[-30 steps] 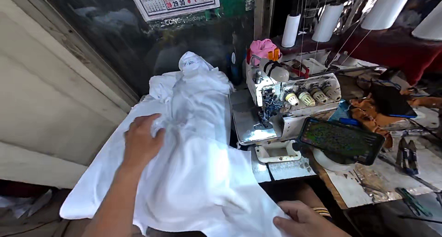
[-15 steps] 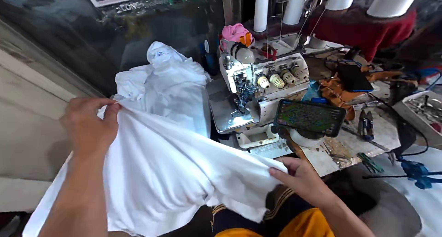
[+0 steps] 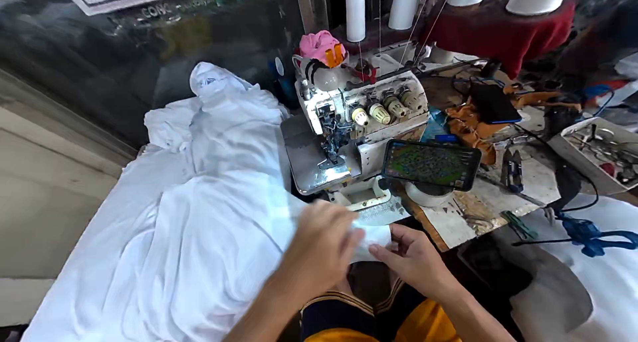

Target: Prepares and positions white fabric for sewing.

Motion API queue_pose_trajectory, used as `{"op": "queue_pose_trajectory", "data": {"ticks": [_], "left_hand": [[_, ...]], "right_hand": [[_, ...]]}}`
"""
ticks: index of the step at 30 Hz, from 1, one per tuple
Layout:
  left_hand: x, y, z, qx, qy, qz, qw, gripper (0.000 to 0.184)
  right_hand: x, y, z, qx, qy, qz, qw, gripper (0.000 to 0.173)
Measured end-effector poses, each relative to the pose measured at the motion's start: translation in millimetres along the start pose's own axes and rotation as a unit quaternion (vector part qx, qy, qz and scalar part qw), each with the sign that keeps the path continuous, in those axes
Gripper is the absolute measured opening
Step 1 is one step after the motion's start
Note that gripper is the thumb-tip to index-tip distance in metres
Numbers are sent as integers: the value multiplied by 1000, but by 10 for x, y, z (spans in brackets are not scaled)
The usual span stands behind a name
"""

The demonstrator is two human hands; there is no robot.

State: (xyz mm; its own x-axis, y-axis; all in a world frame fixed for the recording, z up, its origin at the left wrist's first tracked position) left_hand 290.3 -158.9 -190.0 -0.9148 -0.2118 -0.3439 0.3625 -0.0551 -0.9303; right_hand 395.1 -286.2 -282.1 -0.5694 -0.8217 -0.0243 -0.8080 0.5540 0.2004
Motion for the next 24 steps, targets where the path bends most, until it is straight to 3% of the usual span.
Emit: {"op": "queue_pose_trajectory", "data": {"ticks": [3, 9, 12, 16, 24], "left_hand": [[-93, 348, 304, 43, 44, -2, 998, 23], [169, 18, 132, 165, 20, 88, 982, 10], [369, -44, 139, 184, 24, 94, 978, 12], [425, -42, 296, 146, 61, 62, 985, 14], [87, 213, 409, 108, 49, 39, 992, 20]], "right_hand": [[37, -34, -18, 19, -10, 13, 1000, 26], [130, -82, 95, -172, 12, -21, 985, 25], [149, -112, 181, -246, 53, 20, 968, 21], [160, -130, 211, -244, 83, 59, 964, 20], [166, -52, 200, -257, 105, 53, 959, 53]]}}
Point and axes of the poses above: each hand's wrist, its own x-axis away from the middle knuckle, its own y-axis out of the palm, z = x × y, the point moved 9 cm from there along -x, towards the middle knuckle, and after that the axes turned 14 degrees about -x, right-handed, at the moved point
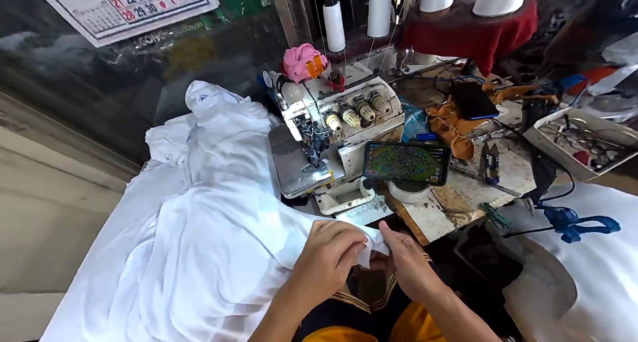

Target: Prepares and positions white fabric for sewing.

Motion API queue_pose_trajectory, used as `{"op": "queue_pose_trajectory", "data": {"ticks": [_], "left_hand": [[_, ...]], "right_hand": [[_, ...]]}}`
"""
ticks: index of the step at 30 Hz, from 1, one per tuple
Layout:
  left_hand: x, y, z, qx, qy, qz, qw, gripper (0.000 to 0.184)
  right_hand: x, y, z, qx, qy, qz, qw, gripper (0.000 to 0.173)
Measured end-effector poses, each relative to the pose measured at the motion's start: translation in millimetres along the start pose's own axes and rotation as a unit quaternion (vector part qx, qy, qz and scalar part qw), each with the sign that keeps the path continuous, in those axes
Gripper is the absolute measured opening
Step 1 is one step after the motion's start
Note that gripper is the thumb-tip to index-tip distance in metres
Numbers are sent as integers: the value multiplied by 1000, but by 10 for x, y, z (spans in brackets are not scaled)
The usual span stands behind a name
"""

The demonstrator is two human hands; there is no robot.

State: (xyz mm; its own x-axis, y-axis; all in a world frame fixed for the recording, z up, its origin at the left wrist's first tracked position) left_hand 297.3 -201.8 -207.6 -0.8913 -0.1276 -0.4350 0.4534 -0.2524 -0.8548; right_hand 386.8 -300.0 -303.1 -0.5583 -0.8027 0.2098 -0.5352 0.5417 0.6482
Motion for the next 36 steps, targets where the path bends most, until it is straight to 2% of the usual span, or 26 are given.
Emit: {"op": "queue_pose_trajectory", "data": {"ticks": [2, 4, 6, 9, 12, 14, 17, 19, 21, 24, 25, 27, 31, 36], "left_hand": [[-48, 71, -25, -9, -6, -1, 1000, 23], [-75, 110, -45, -6, -12, 0, 1000, 24], [-72, 119, -87, -4, -25, 0, 1000, 25], [-32, 85, -172, -15, -45, -6, 999, 25], [23, 24, -201, -18, -53, -26, 998, 24], [31, -17, -173, -12, -56, -36, 998, 24], [-19, -25, -108, 13, -54, -46, 997, 22], [-121, 33, -85, 36, -52, -49, 997, 22], [-267, 154, -85, 21, -53, -32, 998, 20], [-423, 393, -172, -56, -77, 15, 995, 18], [-449, 444, -193, -80, -82, 24, 993, 18], [-472, 498, -196, -108, -83, 31, 990, 17], [-465, 510, -195, -96, -103, 31, 990, 17], [-483, 534, -144, -135, -118, 12, 984, 17]], "right_hand": [[25, 59, -19, -4, -1, -51, 999, 50], [44, 94, -63, 14, -9, -87, 996, 33], [28, 85, -84, 61, -15, -87, 994, 33], [-51, -2, -45, 119, -14, -60, 991, 39], [-92, -95, 57, 146, -7, -28, 989, 34], [-78, -139, 91, 131, -10, -15, 991, 30], [-49, -273, 126, 98, -3, 57, 994, 27], [-48, -371, 159, 67, 0, 102, 993, 38], [-70, -435, 205, 32, -7, 106, 994, 48], [-94, -442, 229, -27, -34, 93, 995, 39], [-99, -449, 226, -39, -35, 93, 994, 42], [-89, -460, 193, -11, -38, 87, 995, 48], [-89, -457, 135, 73, -64, 100, 990, 48], [-107, -435, 164, 90, -76, 107, 987, 25]]}}
Point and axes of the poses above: each hand's wrist, its own x-axis away from the middle knuckle, its own y-axis out of the palm, z = x × y, the point moved 9 cm from there along -x, towards the middle knuckle, and after that the axes turned 14 degrees about -x, right-handed, at the moved point
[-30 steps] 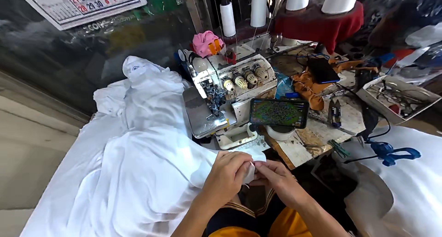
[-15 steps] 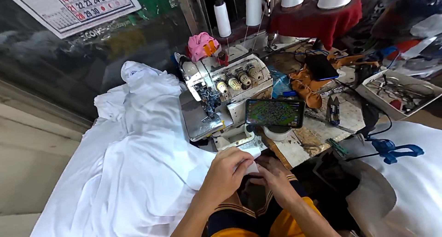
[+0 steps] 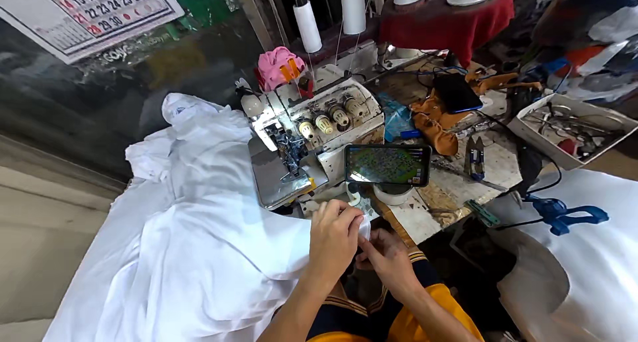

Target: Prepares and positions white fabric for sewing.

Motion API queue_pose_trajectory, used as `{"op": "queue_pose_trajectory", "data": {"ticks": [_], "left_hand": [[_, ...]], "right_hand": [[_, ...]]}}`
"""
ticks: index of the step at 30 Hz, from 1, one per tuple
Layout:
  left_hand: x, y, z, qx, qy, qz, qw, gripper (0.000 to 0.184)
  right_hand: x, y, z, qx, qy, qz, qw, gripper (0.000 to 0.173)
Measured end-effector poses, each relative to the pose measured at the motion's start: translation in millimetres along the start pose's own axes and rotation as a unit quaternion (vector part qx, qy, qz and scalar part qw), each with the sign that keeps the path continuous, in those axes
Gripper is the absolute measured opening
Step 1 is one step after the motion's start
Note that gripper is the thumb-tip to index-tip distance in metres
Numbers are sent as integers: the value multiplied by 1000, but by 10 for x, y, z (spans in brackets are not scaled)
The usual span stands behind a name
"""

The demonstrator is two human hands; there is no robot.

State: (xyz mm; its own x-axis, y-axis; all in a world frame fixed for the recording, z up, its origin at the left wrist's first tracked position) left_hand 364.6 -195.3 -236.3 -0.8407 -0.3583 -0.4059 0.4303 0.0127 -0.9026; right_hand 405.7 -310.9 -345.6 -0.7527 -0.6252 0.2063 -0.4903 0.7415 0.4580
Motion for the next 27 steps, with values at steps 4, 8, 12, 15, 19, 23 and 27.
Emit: {"op": "queue_pose_trajectory", "data": {"ticks": [4, 8, 12, 15, 19, 23, 27], "left_hand": [[-17, 18, 112, -52, 38, -1, 998, 16], [6, -126, 84, 24, 86, -27, 996, 18], [57, -493, -110, 212, 55, 2, 976, 12], [74, -686, -222, 298, 28, 43, 953, 10], [107, -850, -321, 344, 6, 66, 937, 15], [124, -914, -446, 367, -22, 75, 927, 22], [129, -966, -545, 389, -39, 57, 919, 22]], "right_hand": [[133, 28, -62, 5, -9, -17, 1000, 19], [326, 94, -327, 35, -58, -45, 997, 16], [396, 156, -589, 81, -106, -71, 989, 17], [364, 239, -732, 129, -127, -86, 980, 19], [347, 366, -869, 155, -133, -109, 973, 19], [329, 467, -933, 156, -134, -128, 970, 19], [320, 552, -962, 158, -147, -145, 966, 20]]}}
Point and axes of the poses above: each hand's wrist, its own x-axis away from the middle knuckle, its own y-axis out of the palm, z = x × y, the point moved 9 cm from there along -x, towards the middle knuckle, and after that the axes turned 14 degrees about -x, right-handed, at the moved point
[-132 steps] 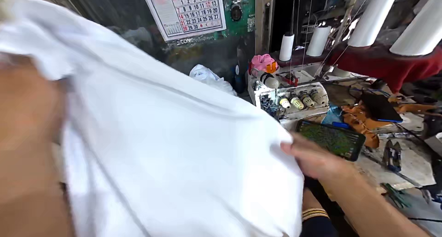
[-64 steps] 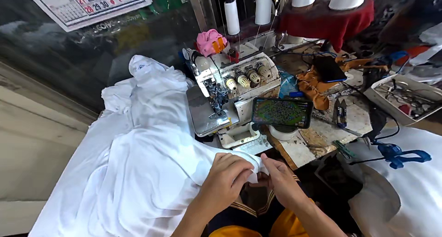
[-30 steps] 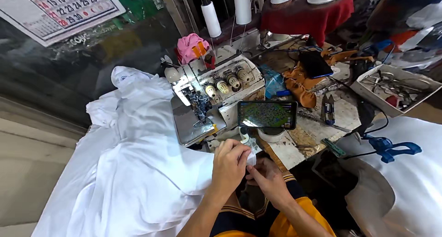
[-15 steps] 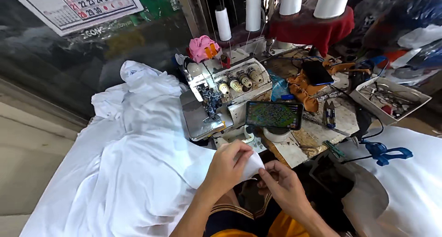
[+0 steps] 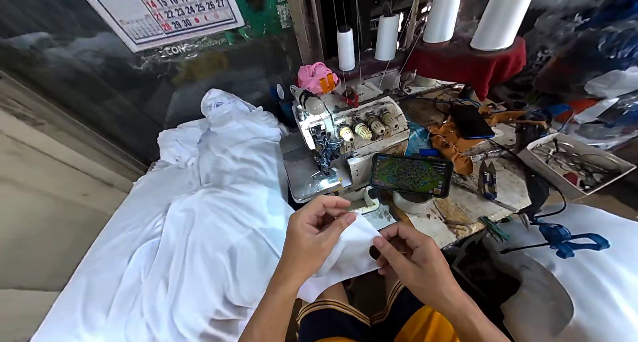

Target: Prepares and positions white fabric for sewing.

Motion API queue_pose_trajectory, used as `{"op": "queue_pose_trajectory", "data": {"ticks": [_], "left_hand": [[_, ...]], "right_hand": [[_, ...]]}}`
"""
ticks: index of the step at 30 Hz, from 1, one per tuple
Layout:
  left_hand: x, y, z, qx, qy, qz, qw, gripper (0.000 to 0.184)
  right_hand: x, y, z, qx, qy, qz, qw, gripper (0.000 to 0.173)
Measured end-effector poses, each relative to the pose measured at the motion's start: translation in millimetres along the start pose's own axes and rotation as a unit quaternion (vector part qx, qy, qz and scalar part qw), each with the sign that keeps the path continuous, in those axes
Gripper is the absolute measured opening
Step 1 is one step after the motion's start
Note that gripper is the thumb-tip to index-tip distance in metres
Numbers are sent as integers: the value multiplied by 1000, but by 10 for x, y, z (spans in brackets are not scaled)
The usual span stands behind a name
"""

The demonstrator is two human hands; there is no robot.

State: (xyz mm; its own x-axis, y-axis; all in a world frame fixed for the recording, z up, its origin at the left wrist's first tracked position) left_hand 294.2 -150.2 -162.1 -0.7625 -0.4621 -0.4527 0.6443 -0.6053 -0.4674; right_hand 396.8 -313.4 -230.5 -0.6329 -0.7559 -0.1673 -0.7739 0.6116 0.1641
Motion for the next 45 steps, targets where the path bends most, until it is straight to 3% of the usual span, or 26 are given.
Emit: {"op": "queue_pose_trajectory", "data": {"ticks": [4, 10, 15, 17, 21, 32, 34, 39, 45], "left_hand": [[34, -57, 11, -15, 11, -27, 999, 22], [81, -135, -62, -108, 17, 16, 994, 19], [-258, -605, 353, -186, 75, 75, 977, 18], [-485, -599, 220, -259, 94, 93, 957, 18], [-695, -363, -248, -345, 87, 48, 934, 15], [-743, -394, -304, -264, 40, 22, 963, 15], [-756, -364, -287, -294, 57, 16, 954, 14], [-740, -246, -207, -441, 133, -8, 888, 17], [-719, -335, -218, -363, 80, -3, 929, 14]], "right_hand": [[-51, 27, -17, 12, -17, -16, 1000, 21], [-165, 184, -45, 24, -18, -66, 997, 21], [-470, 402, -379, 3, -43, -78, 996, 22], [-743, 423, -203, 15, -1, -45, 999, 23], [-1027, 405, 222, -15, 66, -6, 998, 22], [-1013, 383, 272, -26, 55, -2, 998, 21], [-1010, 382, 269, -26, 55, -1, 998, 21], [-1025, 379, 255, -18, 61, -6, 998, 22], [-996, 382, 231, -26, 53, -3, 998, 21]]}}
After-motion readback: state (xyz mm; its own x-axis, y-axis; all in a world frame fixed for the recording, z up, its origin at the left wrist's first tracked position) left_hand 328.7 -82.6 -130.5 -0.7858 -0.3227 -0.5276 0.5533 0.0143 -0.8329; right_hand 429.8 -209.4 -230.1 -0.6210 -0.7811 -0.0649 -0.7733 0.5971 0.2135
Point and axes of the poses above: each hand's wrist, its own x-axis away from the middle knuckle, its own y-axis out of the palm, z = x × y, the point moved 9 cm from there along -x, towards the middle knuckle, and after that the axes turned 14 degrees about -x, right-handed, at the moved point
